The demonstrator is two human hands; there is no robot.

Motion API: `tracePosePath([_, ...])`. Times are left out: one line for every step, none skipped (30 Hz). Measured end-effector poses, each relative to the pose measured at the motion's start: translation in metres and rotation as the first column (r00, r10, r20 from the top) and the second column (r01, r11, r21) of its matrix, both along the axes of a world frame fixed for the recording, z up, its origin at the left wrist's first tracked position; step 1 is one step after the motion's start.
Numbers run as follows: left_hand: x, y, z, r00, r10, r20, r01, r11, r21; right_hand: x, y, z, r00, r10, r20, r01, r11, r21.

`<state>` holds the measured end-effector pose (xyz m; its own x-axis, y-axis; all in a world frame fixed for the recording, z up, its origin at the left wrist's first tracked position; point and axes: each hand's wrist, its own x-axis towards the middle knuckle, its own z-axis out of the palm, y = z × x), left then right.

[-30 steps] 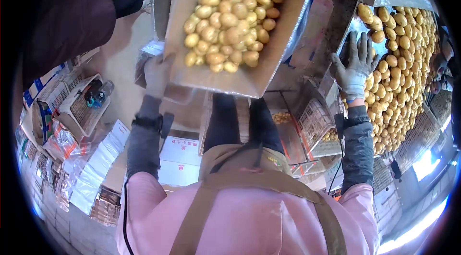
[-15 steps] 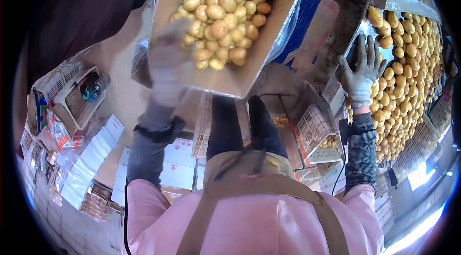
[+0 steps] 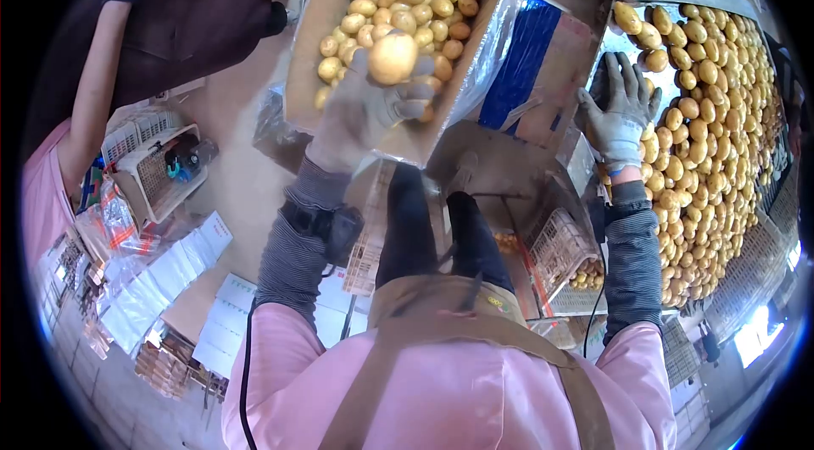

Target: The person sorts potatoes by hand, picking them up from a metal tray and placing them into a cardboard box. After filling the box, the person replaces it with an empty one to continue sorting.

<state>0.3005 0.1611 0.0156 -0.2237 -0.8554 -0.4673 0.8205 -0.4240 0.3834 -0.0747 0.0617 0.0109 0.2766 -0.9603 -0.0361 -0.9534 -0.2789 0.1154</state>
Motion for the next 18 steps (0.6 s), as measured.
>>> tracePosePath([-0.003,0.002,-0.001,0.985,0.003,-0.173,-0.004,1.0,-0.007,0.0,0.001,0.0,1.0,0.0,-0.004,0.0,1.0,-0.008])
tracePosePath([-0.006,0.004,-0.002,0.94,0.006,-0.342,-0.009,1.0,-0.01,0.0,0.001,0.0,1.0,0.005,0.007,-0.005,1.0,-0.015])
tracePosePath([-0.009,0.007,-0.002,0.949,0.015,-0.316,-0.015,1.0,0.002,0.0,0.002,0.0,1.0,0.006,0.027,-0.006,1.0,-0.012])
tracePosePath([-0.012,0.009,-0.002,0.957,0.024,-0.289,-0.021,1.0,0.013,-0.001,0.002,0.0,0.999,0.007,0.048,-0.006,1.0,-0.01])
tracePosePath([-0.016,0.01,-0.001,0.965,0.032,-0.261,-0.027,0.999,0.025,-0.002,0.002,-0.001,0.999,0.006,0.049,-0.005,1.0,-0.014])
tracePosePath([-0.02,0.011,0.004,0.967,0.059,-0.248,-0.051,0.998,0.038,-0.002,0.002,-0.001,0.999,0.005,0.05,-0.004,1.0,-0.017])
tracePosePath([-0.024,0.011,0.014,0.968,0.087,-0.235,-0.078,0.996,0.05,-0.002,0.002,-0.001,0.999,0.007,0.051,-0.005,1.0,-0.02])
tracePosePath([-0.026,0.014,0.02,0.968,0.118,-0.222,-0.107,0.992,0.06,-0.001,0.003,-0.001,0.999,0.011,0.052,-0.009,0.999,-0.035])
tracePosePath([-0.024,0.023,0.02,0.965,-0.025,0.262,0.032,0.999,-0.022,-0.001,0.004,-0.002,0.998,0.018,0.052,-0.016,0.999,-0.047])
tracePosePath([-0.021,0.039,0.017,0.714,-0.119,0.69,0.185,0.982,-0.023,-0.001,0.004,-0.002,0.998,0.029,0.051,-0.026,0.998,-0.059])
tracePosePath([-0.017,0.063,0.009,0.425,-0.081,0.901,0.23,0.973,-0.021,-0.001,0.005,-0.003,0.998,0.038,0.052,-0.035,0.998,-0.06])
tracePosePath([-0.012,0.087,0.002,0.069,-0.053,0.996,0.238,0.971,0.036,-0.003,0.004,-0.004,0.998,0.045,0.054,-0.042,0.997,-0.068])
tracePosePath([-0.006,0.129,-0.013,-0.155,0.031,0.987,0.17,0.985,-0.004,-0.005,0.002,-0.006,0.993,0.068,0.092,-0.06,0.995,-0.085])
tracePosePath([0.009,0.16,-0.038,-0.063,0.031,0.998,0.02,0.999,-0.03,-0.003,0.002,-0.005,0.996,0.05,0.072,-0.044,0.996,-0.081])
tracePosePath([0.024,0.19,-0.065,0.032,0.066,0.997,-0.141,0.988,-0.06,-0.001,0.001,-0.003,0.996,0.05,0.07,-0.043,0.995,-0.088])
tracePosePath([0.039,0.221,-0.091,0.11,0.13,0.985,-0.301,0.949,-0.092,0.0,0.003,-0.003,0.997,0.05,0.06,-0.045,0.996,-0.082])
tracePosePath([0.058,0.255,-0.149,0.278,0.112,0.954,-0.457,0.889,0.029,0.004,0.003,-0.002,0.998,0.047,0.045,-0.043,0.996,-0.082])
tracePosePath([0.077,0.289,-0.205,0.421,0.146,0.895,-0.601,0.784,0.155,0.004,0.002,0.0,0.998,0.055,0.038,-0.052,0.995,-0.082])
